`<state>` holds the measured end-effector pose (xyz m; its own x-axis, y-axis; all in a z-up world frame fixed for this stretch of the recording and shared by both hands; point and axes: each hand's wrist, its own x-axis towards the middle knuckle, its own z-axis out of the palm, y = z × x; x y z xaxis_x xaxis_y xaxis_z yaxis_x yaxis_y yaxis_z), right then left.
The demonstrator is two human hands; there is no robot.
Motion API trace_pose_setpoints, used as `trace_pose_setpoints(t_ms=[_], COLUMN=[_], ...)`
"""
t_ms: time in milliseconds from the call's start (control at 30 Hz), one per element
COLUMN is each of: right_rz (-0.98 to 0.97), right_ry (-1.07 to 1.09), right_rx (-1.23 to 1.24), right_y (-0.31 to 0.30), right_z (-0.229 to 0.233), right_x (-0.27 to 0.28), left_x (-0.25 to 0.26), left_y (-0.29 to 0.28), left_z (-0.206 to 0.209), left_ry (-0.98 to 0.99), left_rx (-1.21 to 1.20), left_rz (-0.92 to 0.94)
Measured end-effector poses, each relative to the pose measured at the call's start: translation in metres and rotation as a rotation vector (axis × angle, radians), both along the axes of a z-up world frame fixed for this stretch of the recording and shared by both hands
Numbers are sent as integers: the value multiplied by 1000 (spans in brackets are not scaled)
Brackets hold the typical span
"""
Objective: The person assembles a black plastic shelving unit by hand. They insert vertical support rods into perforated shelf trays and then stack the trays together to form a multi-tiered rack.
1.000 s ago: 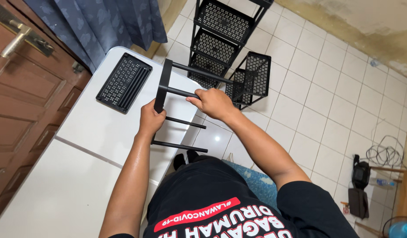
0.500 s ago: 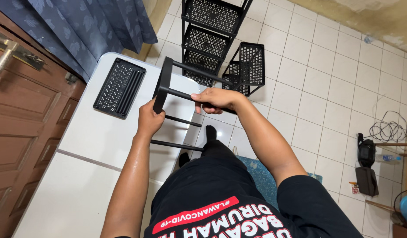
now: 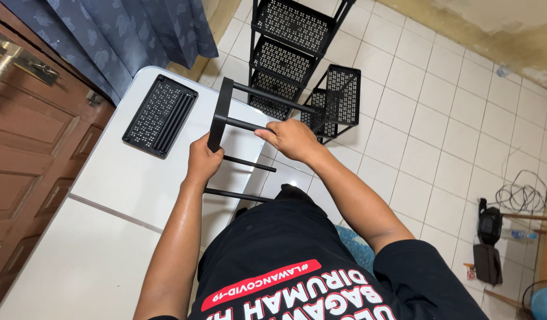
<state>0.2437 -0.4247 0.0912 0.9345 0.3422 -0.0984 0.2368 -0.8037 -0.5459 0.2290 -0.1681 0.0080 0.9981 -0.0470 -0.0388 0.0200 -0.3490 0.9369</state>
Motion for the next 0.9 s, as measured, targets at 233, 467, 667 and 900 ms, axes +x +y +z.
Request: trace_pose_setpoints(t_ms=[233,467,667,900], right_rz=[26,94,94,176], right_ry=[33,1001,834,312], right_rx=[83,542,507,250], right_y=[-16,-61,-87,-103], right_z=[9,5,-22,-28], right_x=[26,75,79,69], left_x=[20,40,45,42], left_y=[-16,-40,-68,-93], left_z=[5,13,3,-5], left_ry=[-89,-156,0,36], left_rx=[-8,51,82,75], left_rz=[38,28,36,56])
